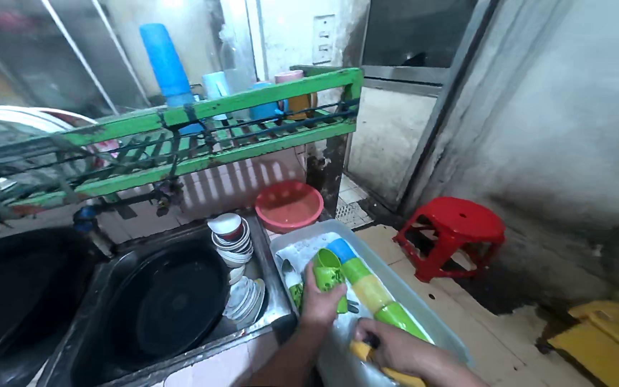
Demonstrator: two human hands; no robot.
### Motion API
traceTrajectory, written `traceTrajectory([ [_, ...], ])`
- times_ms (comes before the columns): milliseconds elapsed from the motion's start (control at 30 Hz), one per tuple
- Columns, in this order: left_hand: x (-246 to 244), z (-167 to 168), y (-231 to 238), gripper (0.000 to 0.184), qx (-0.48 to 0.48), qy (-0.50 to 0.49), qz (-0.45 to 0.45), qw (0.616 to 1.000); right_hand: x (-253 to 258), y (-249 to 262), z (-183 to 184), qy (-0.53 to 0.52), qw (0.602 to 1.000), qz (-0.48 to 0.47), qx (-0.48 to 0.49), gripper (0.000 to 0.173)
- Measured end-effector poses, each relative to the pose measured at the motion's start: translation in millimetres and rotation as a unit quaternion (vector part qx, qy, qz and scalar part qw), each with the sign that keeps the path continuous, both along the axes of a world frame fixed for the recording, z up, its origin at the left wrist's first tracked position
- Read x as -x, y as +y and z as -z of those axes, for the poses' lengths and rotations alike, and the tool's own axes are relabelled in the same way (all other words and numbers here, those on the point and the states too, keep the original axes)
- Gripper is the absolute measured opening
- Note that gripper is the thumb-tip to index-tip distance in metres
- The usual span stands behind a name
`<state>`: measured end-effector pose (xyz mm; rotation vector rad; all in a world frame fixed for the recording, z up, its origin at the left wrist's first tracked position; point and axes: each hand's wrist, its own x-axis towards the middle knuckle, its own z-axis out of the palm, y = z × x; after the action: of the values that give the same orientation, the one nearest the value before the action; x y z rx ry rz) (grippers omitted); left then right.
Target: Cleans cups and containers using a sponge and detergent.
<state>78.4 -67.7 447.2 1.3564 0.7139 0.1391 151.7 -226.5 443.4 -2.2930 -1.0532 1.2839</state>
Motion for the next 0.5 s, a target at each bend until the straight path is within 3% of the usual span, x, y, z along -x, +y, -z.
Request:
traceTrajectory([
  [67, 1, -1, 1, 0.093, 0.038, -0.004, -0.027, 0.999, -5, -12, -16, 0.009, 0.982, 0.159, -0.099, 0.053],
  [133, 3, -7, -3, 0.087, 0.098, -0.009, -0.064, 0.993, 5, -11, -37, -0.030, 0.939, 0.258, -0.226, 0.056],
  [200, 3, -15, -17, 0.075, 0.140, -0.003, -0.092, 0.986, 22, 4, -42, -0.106, 0.891, 0.261, -0.356, 0.052],
  [267, 8, -22, -33, 0.059, 0.167, 0.015, -0.083, 0.982, 23, 25, -22, -0.194, 0.843, 0.205, -0.457, 0.046],
  [333, 15, -25, -37, 0.061, 0.188, 0.031, -0.050, 0.980, 9, 37, -17, -0.183, 0.844, 0.239, -0.445, 0.040],
  [400, 20, -28, -28, 0.079, 0.134, 0.033, 0.032, 0.990, -12, 42, -30, -0.074, 0.850, 0.354, -0.382, 0.031],
  [433, 21, -31, -17, 0.084, 0.083, 0.025, 0.069, 0.994, -21, 43, -35, -0.009, 0.833, 0.408, -0.374, 0.027],
  [500, 19, -33, 10, 0.073, 0.014, -0.024, 0.080, 0.996, -24, 42, -38, 0.089, 0.789, 0.466, -0.391, 0.020],
])
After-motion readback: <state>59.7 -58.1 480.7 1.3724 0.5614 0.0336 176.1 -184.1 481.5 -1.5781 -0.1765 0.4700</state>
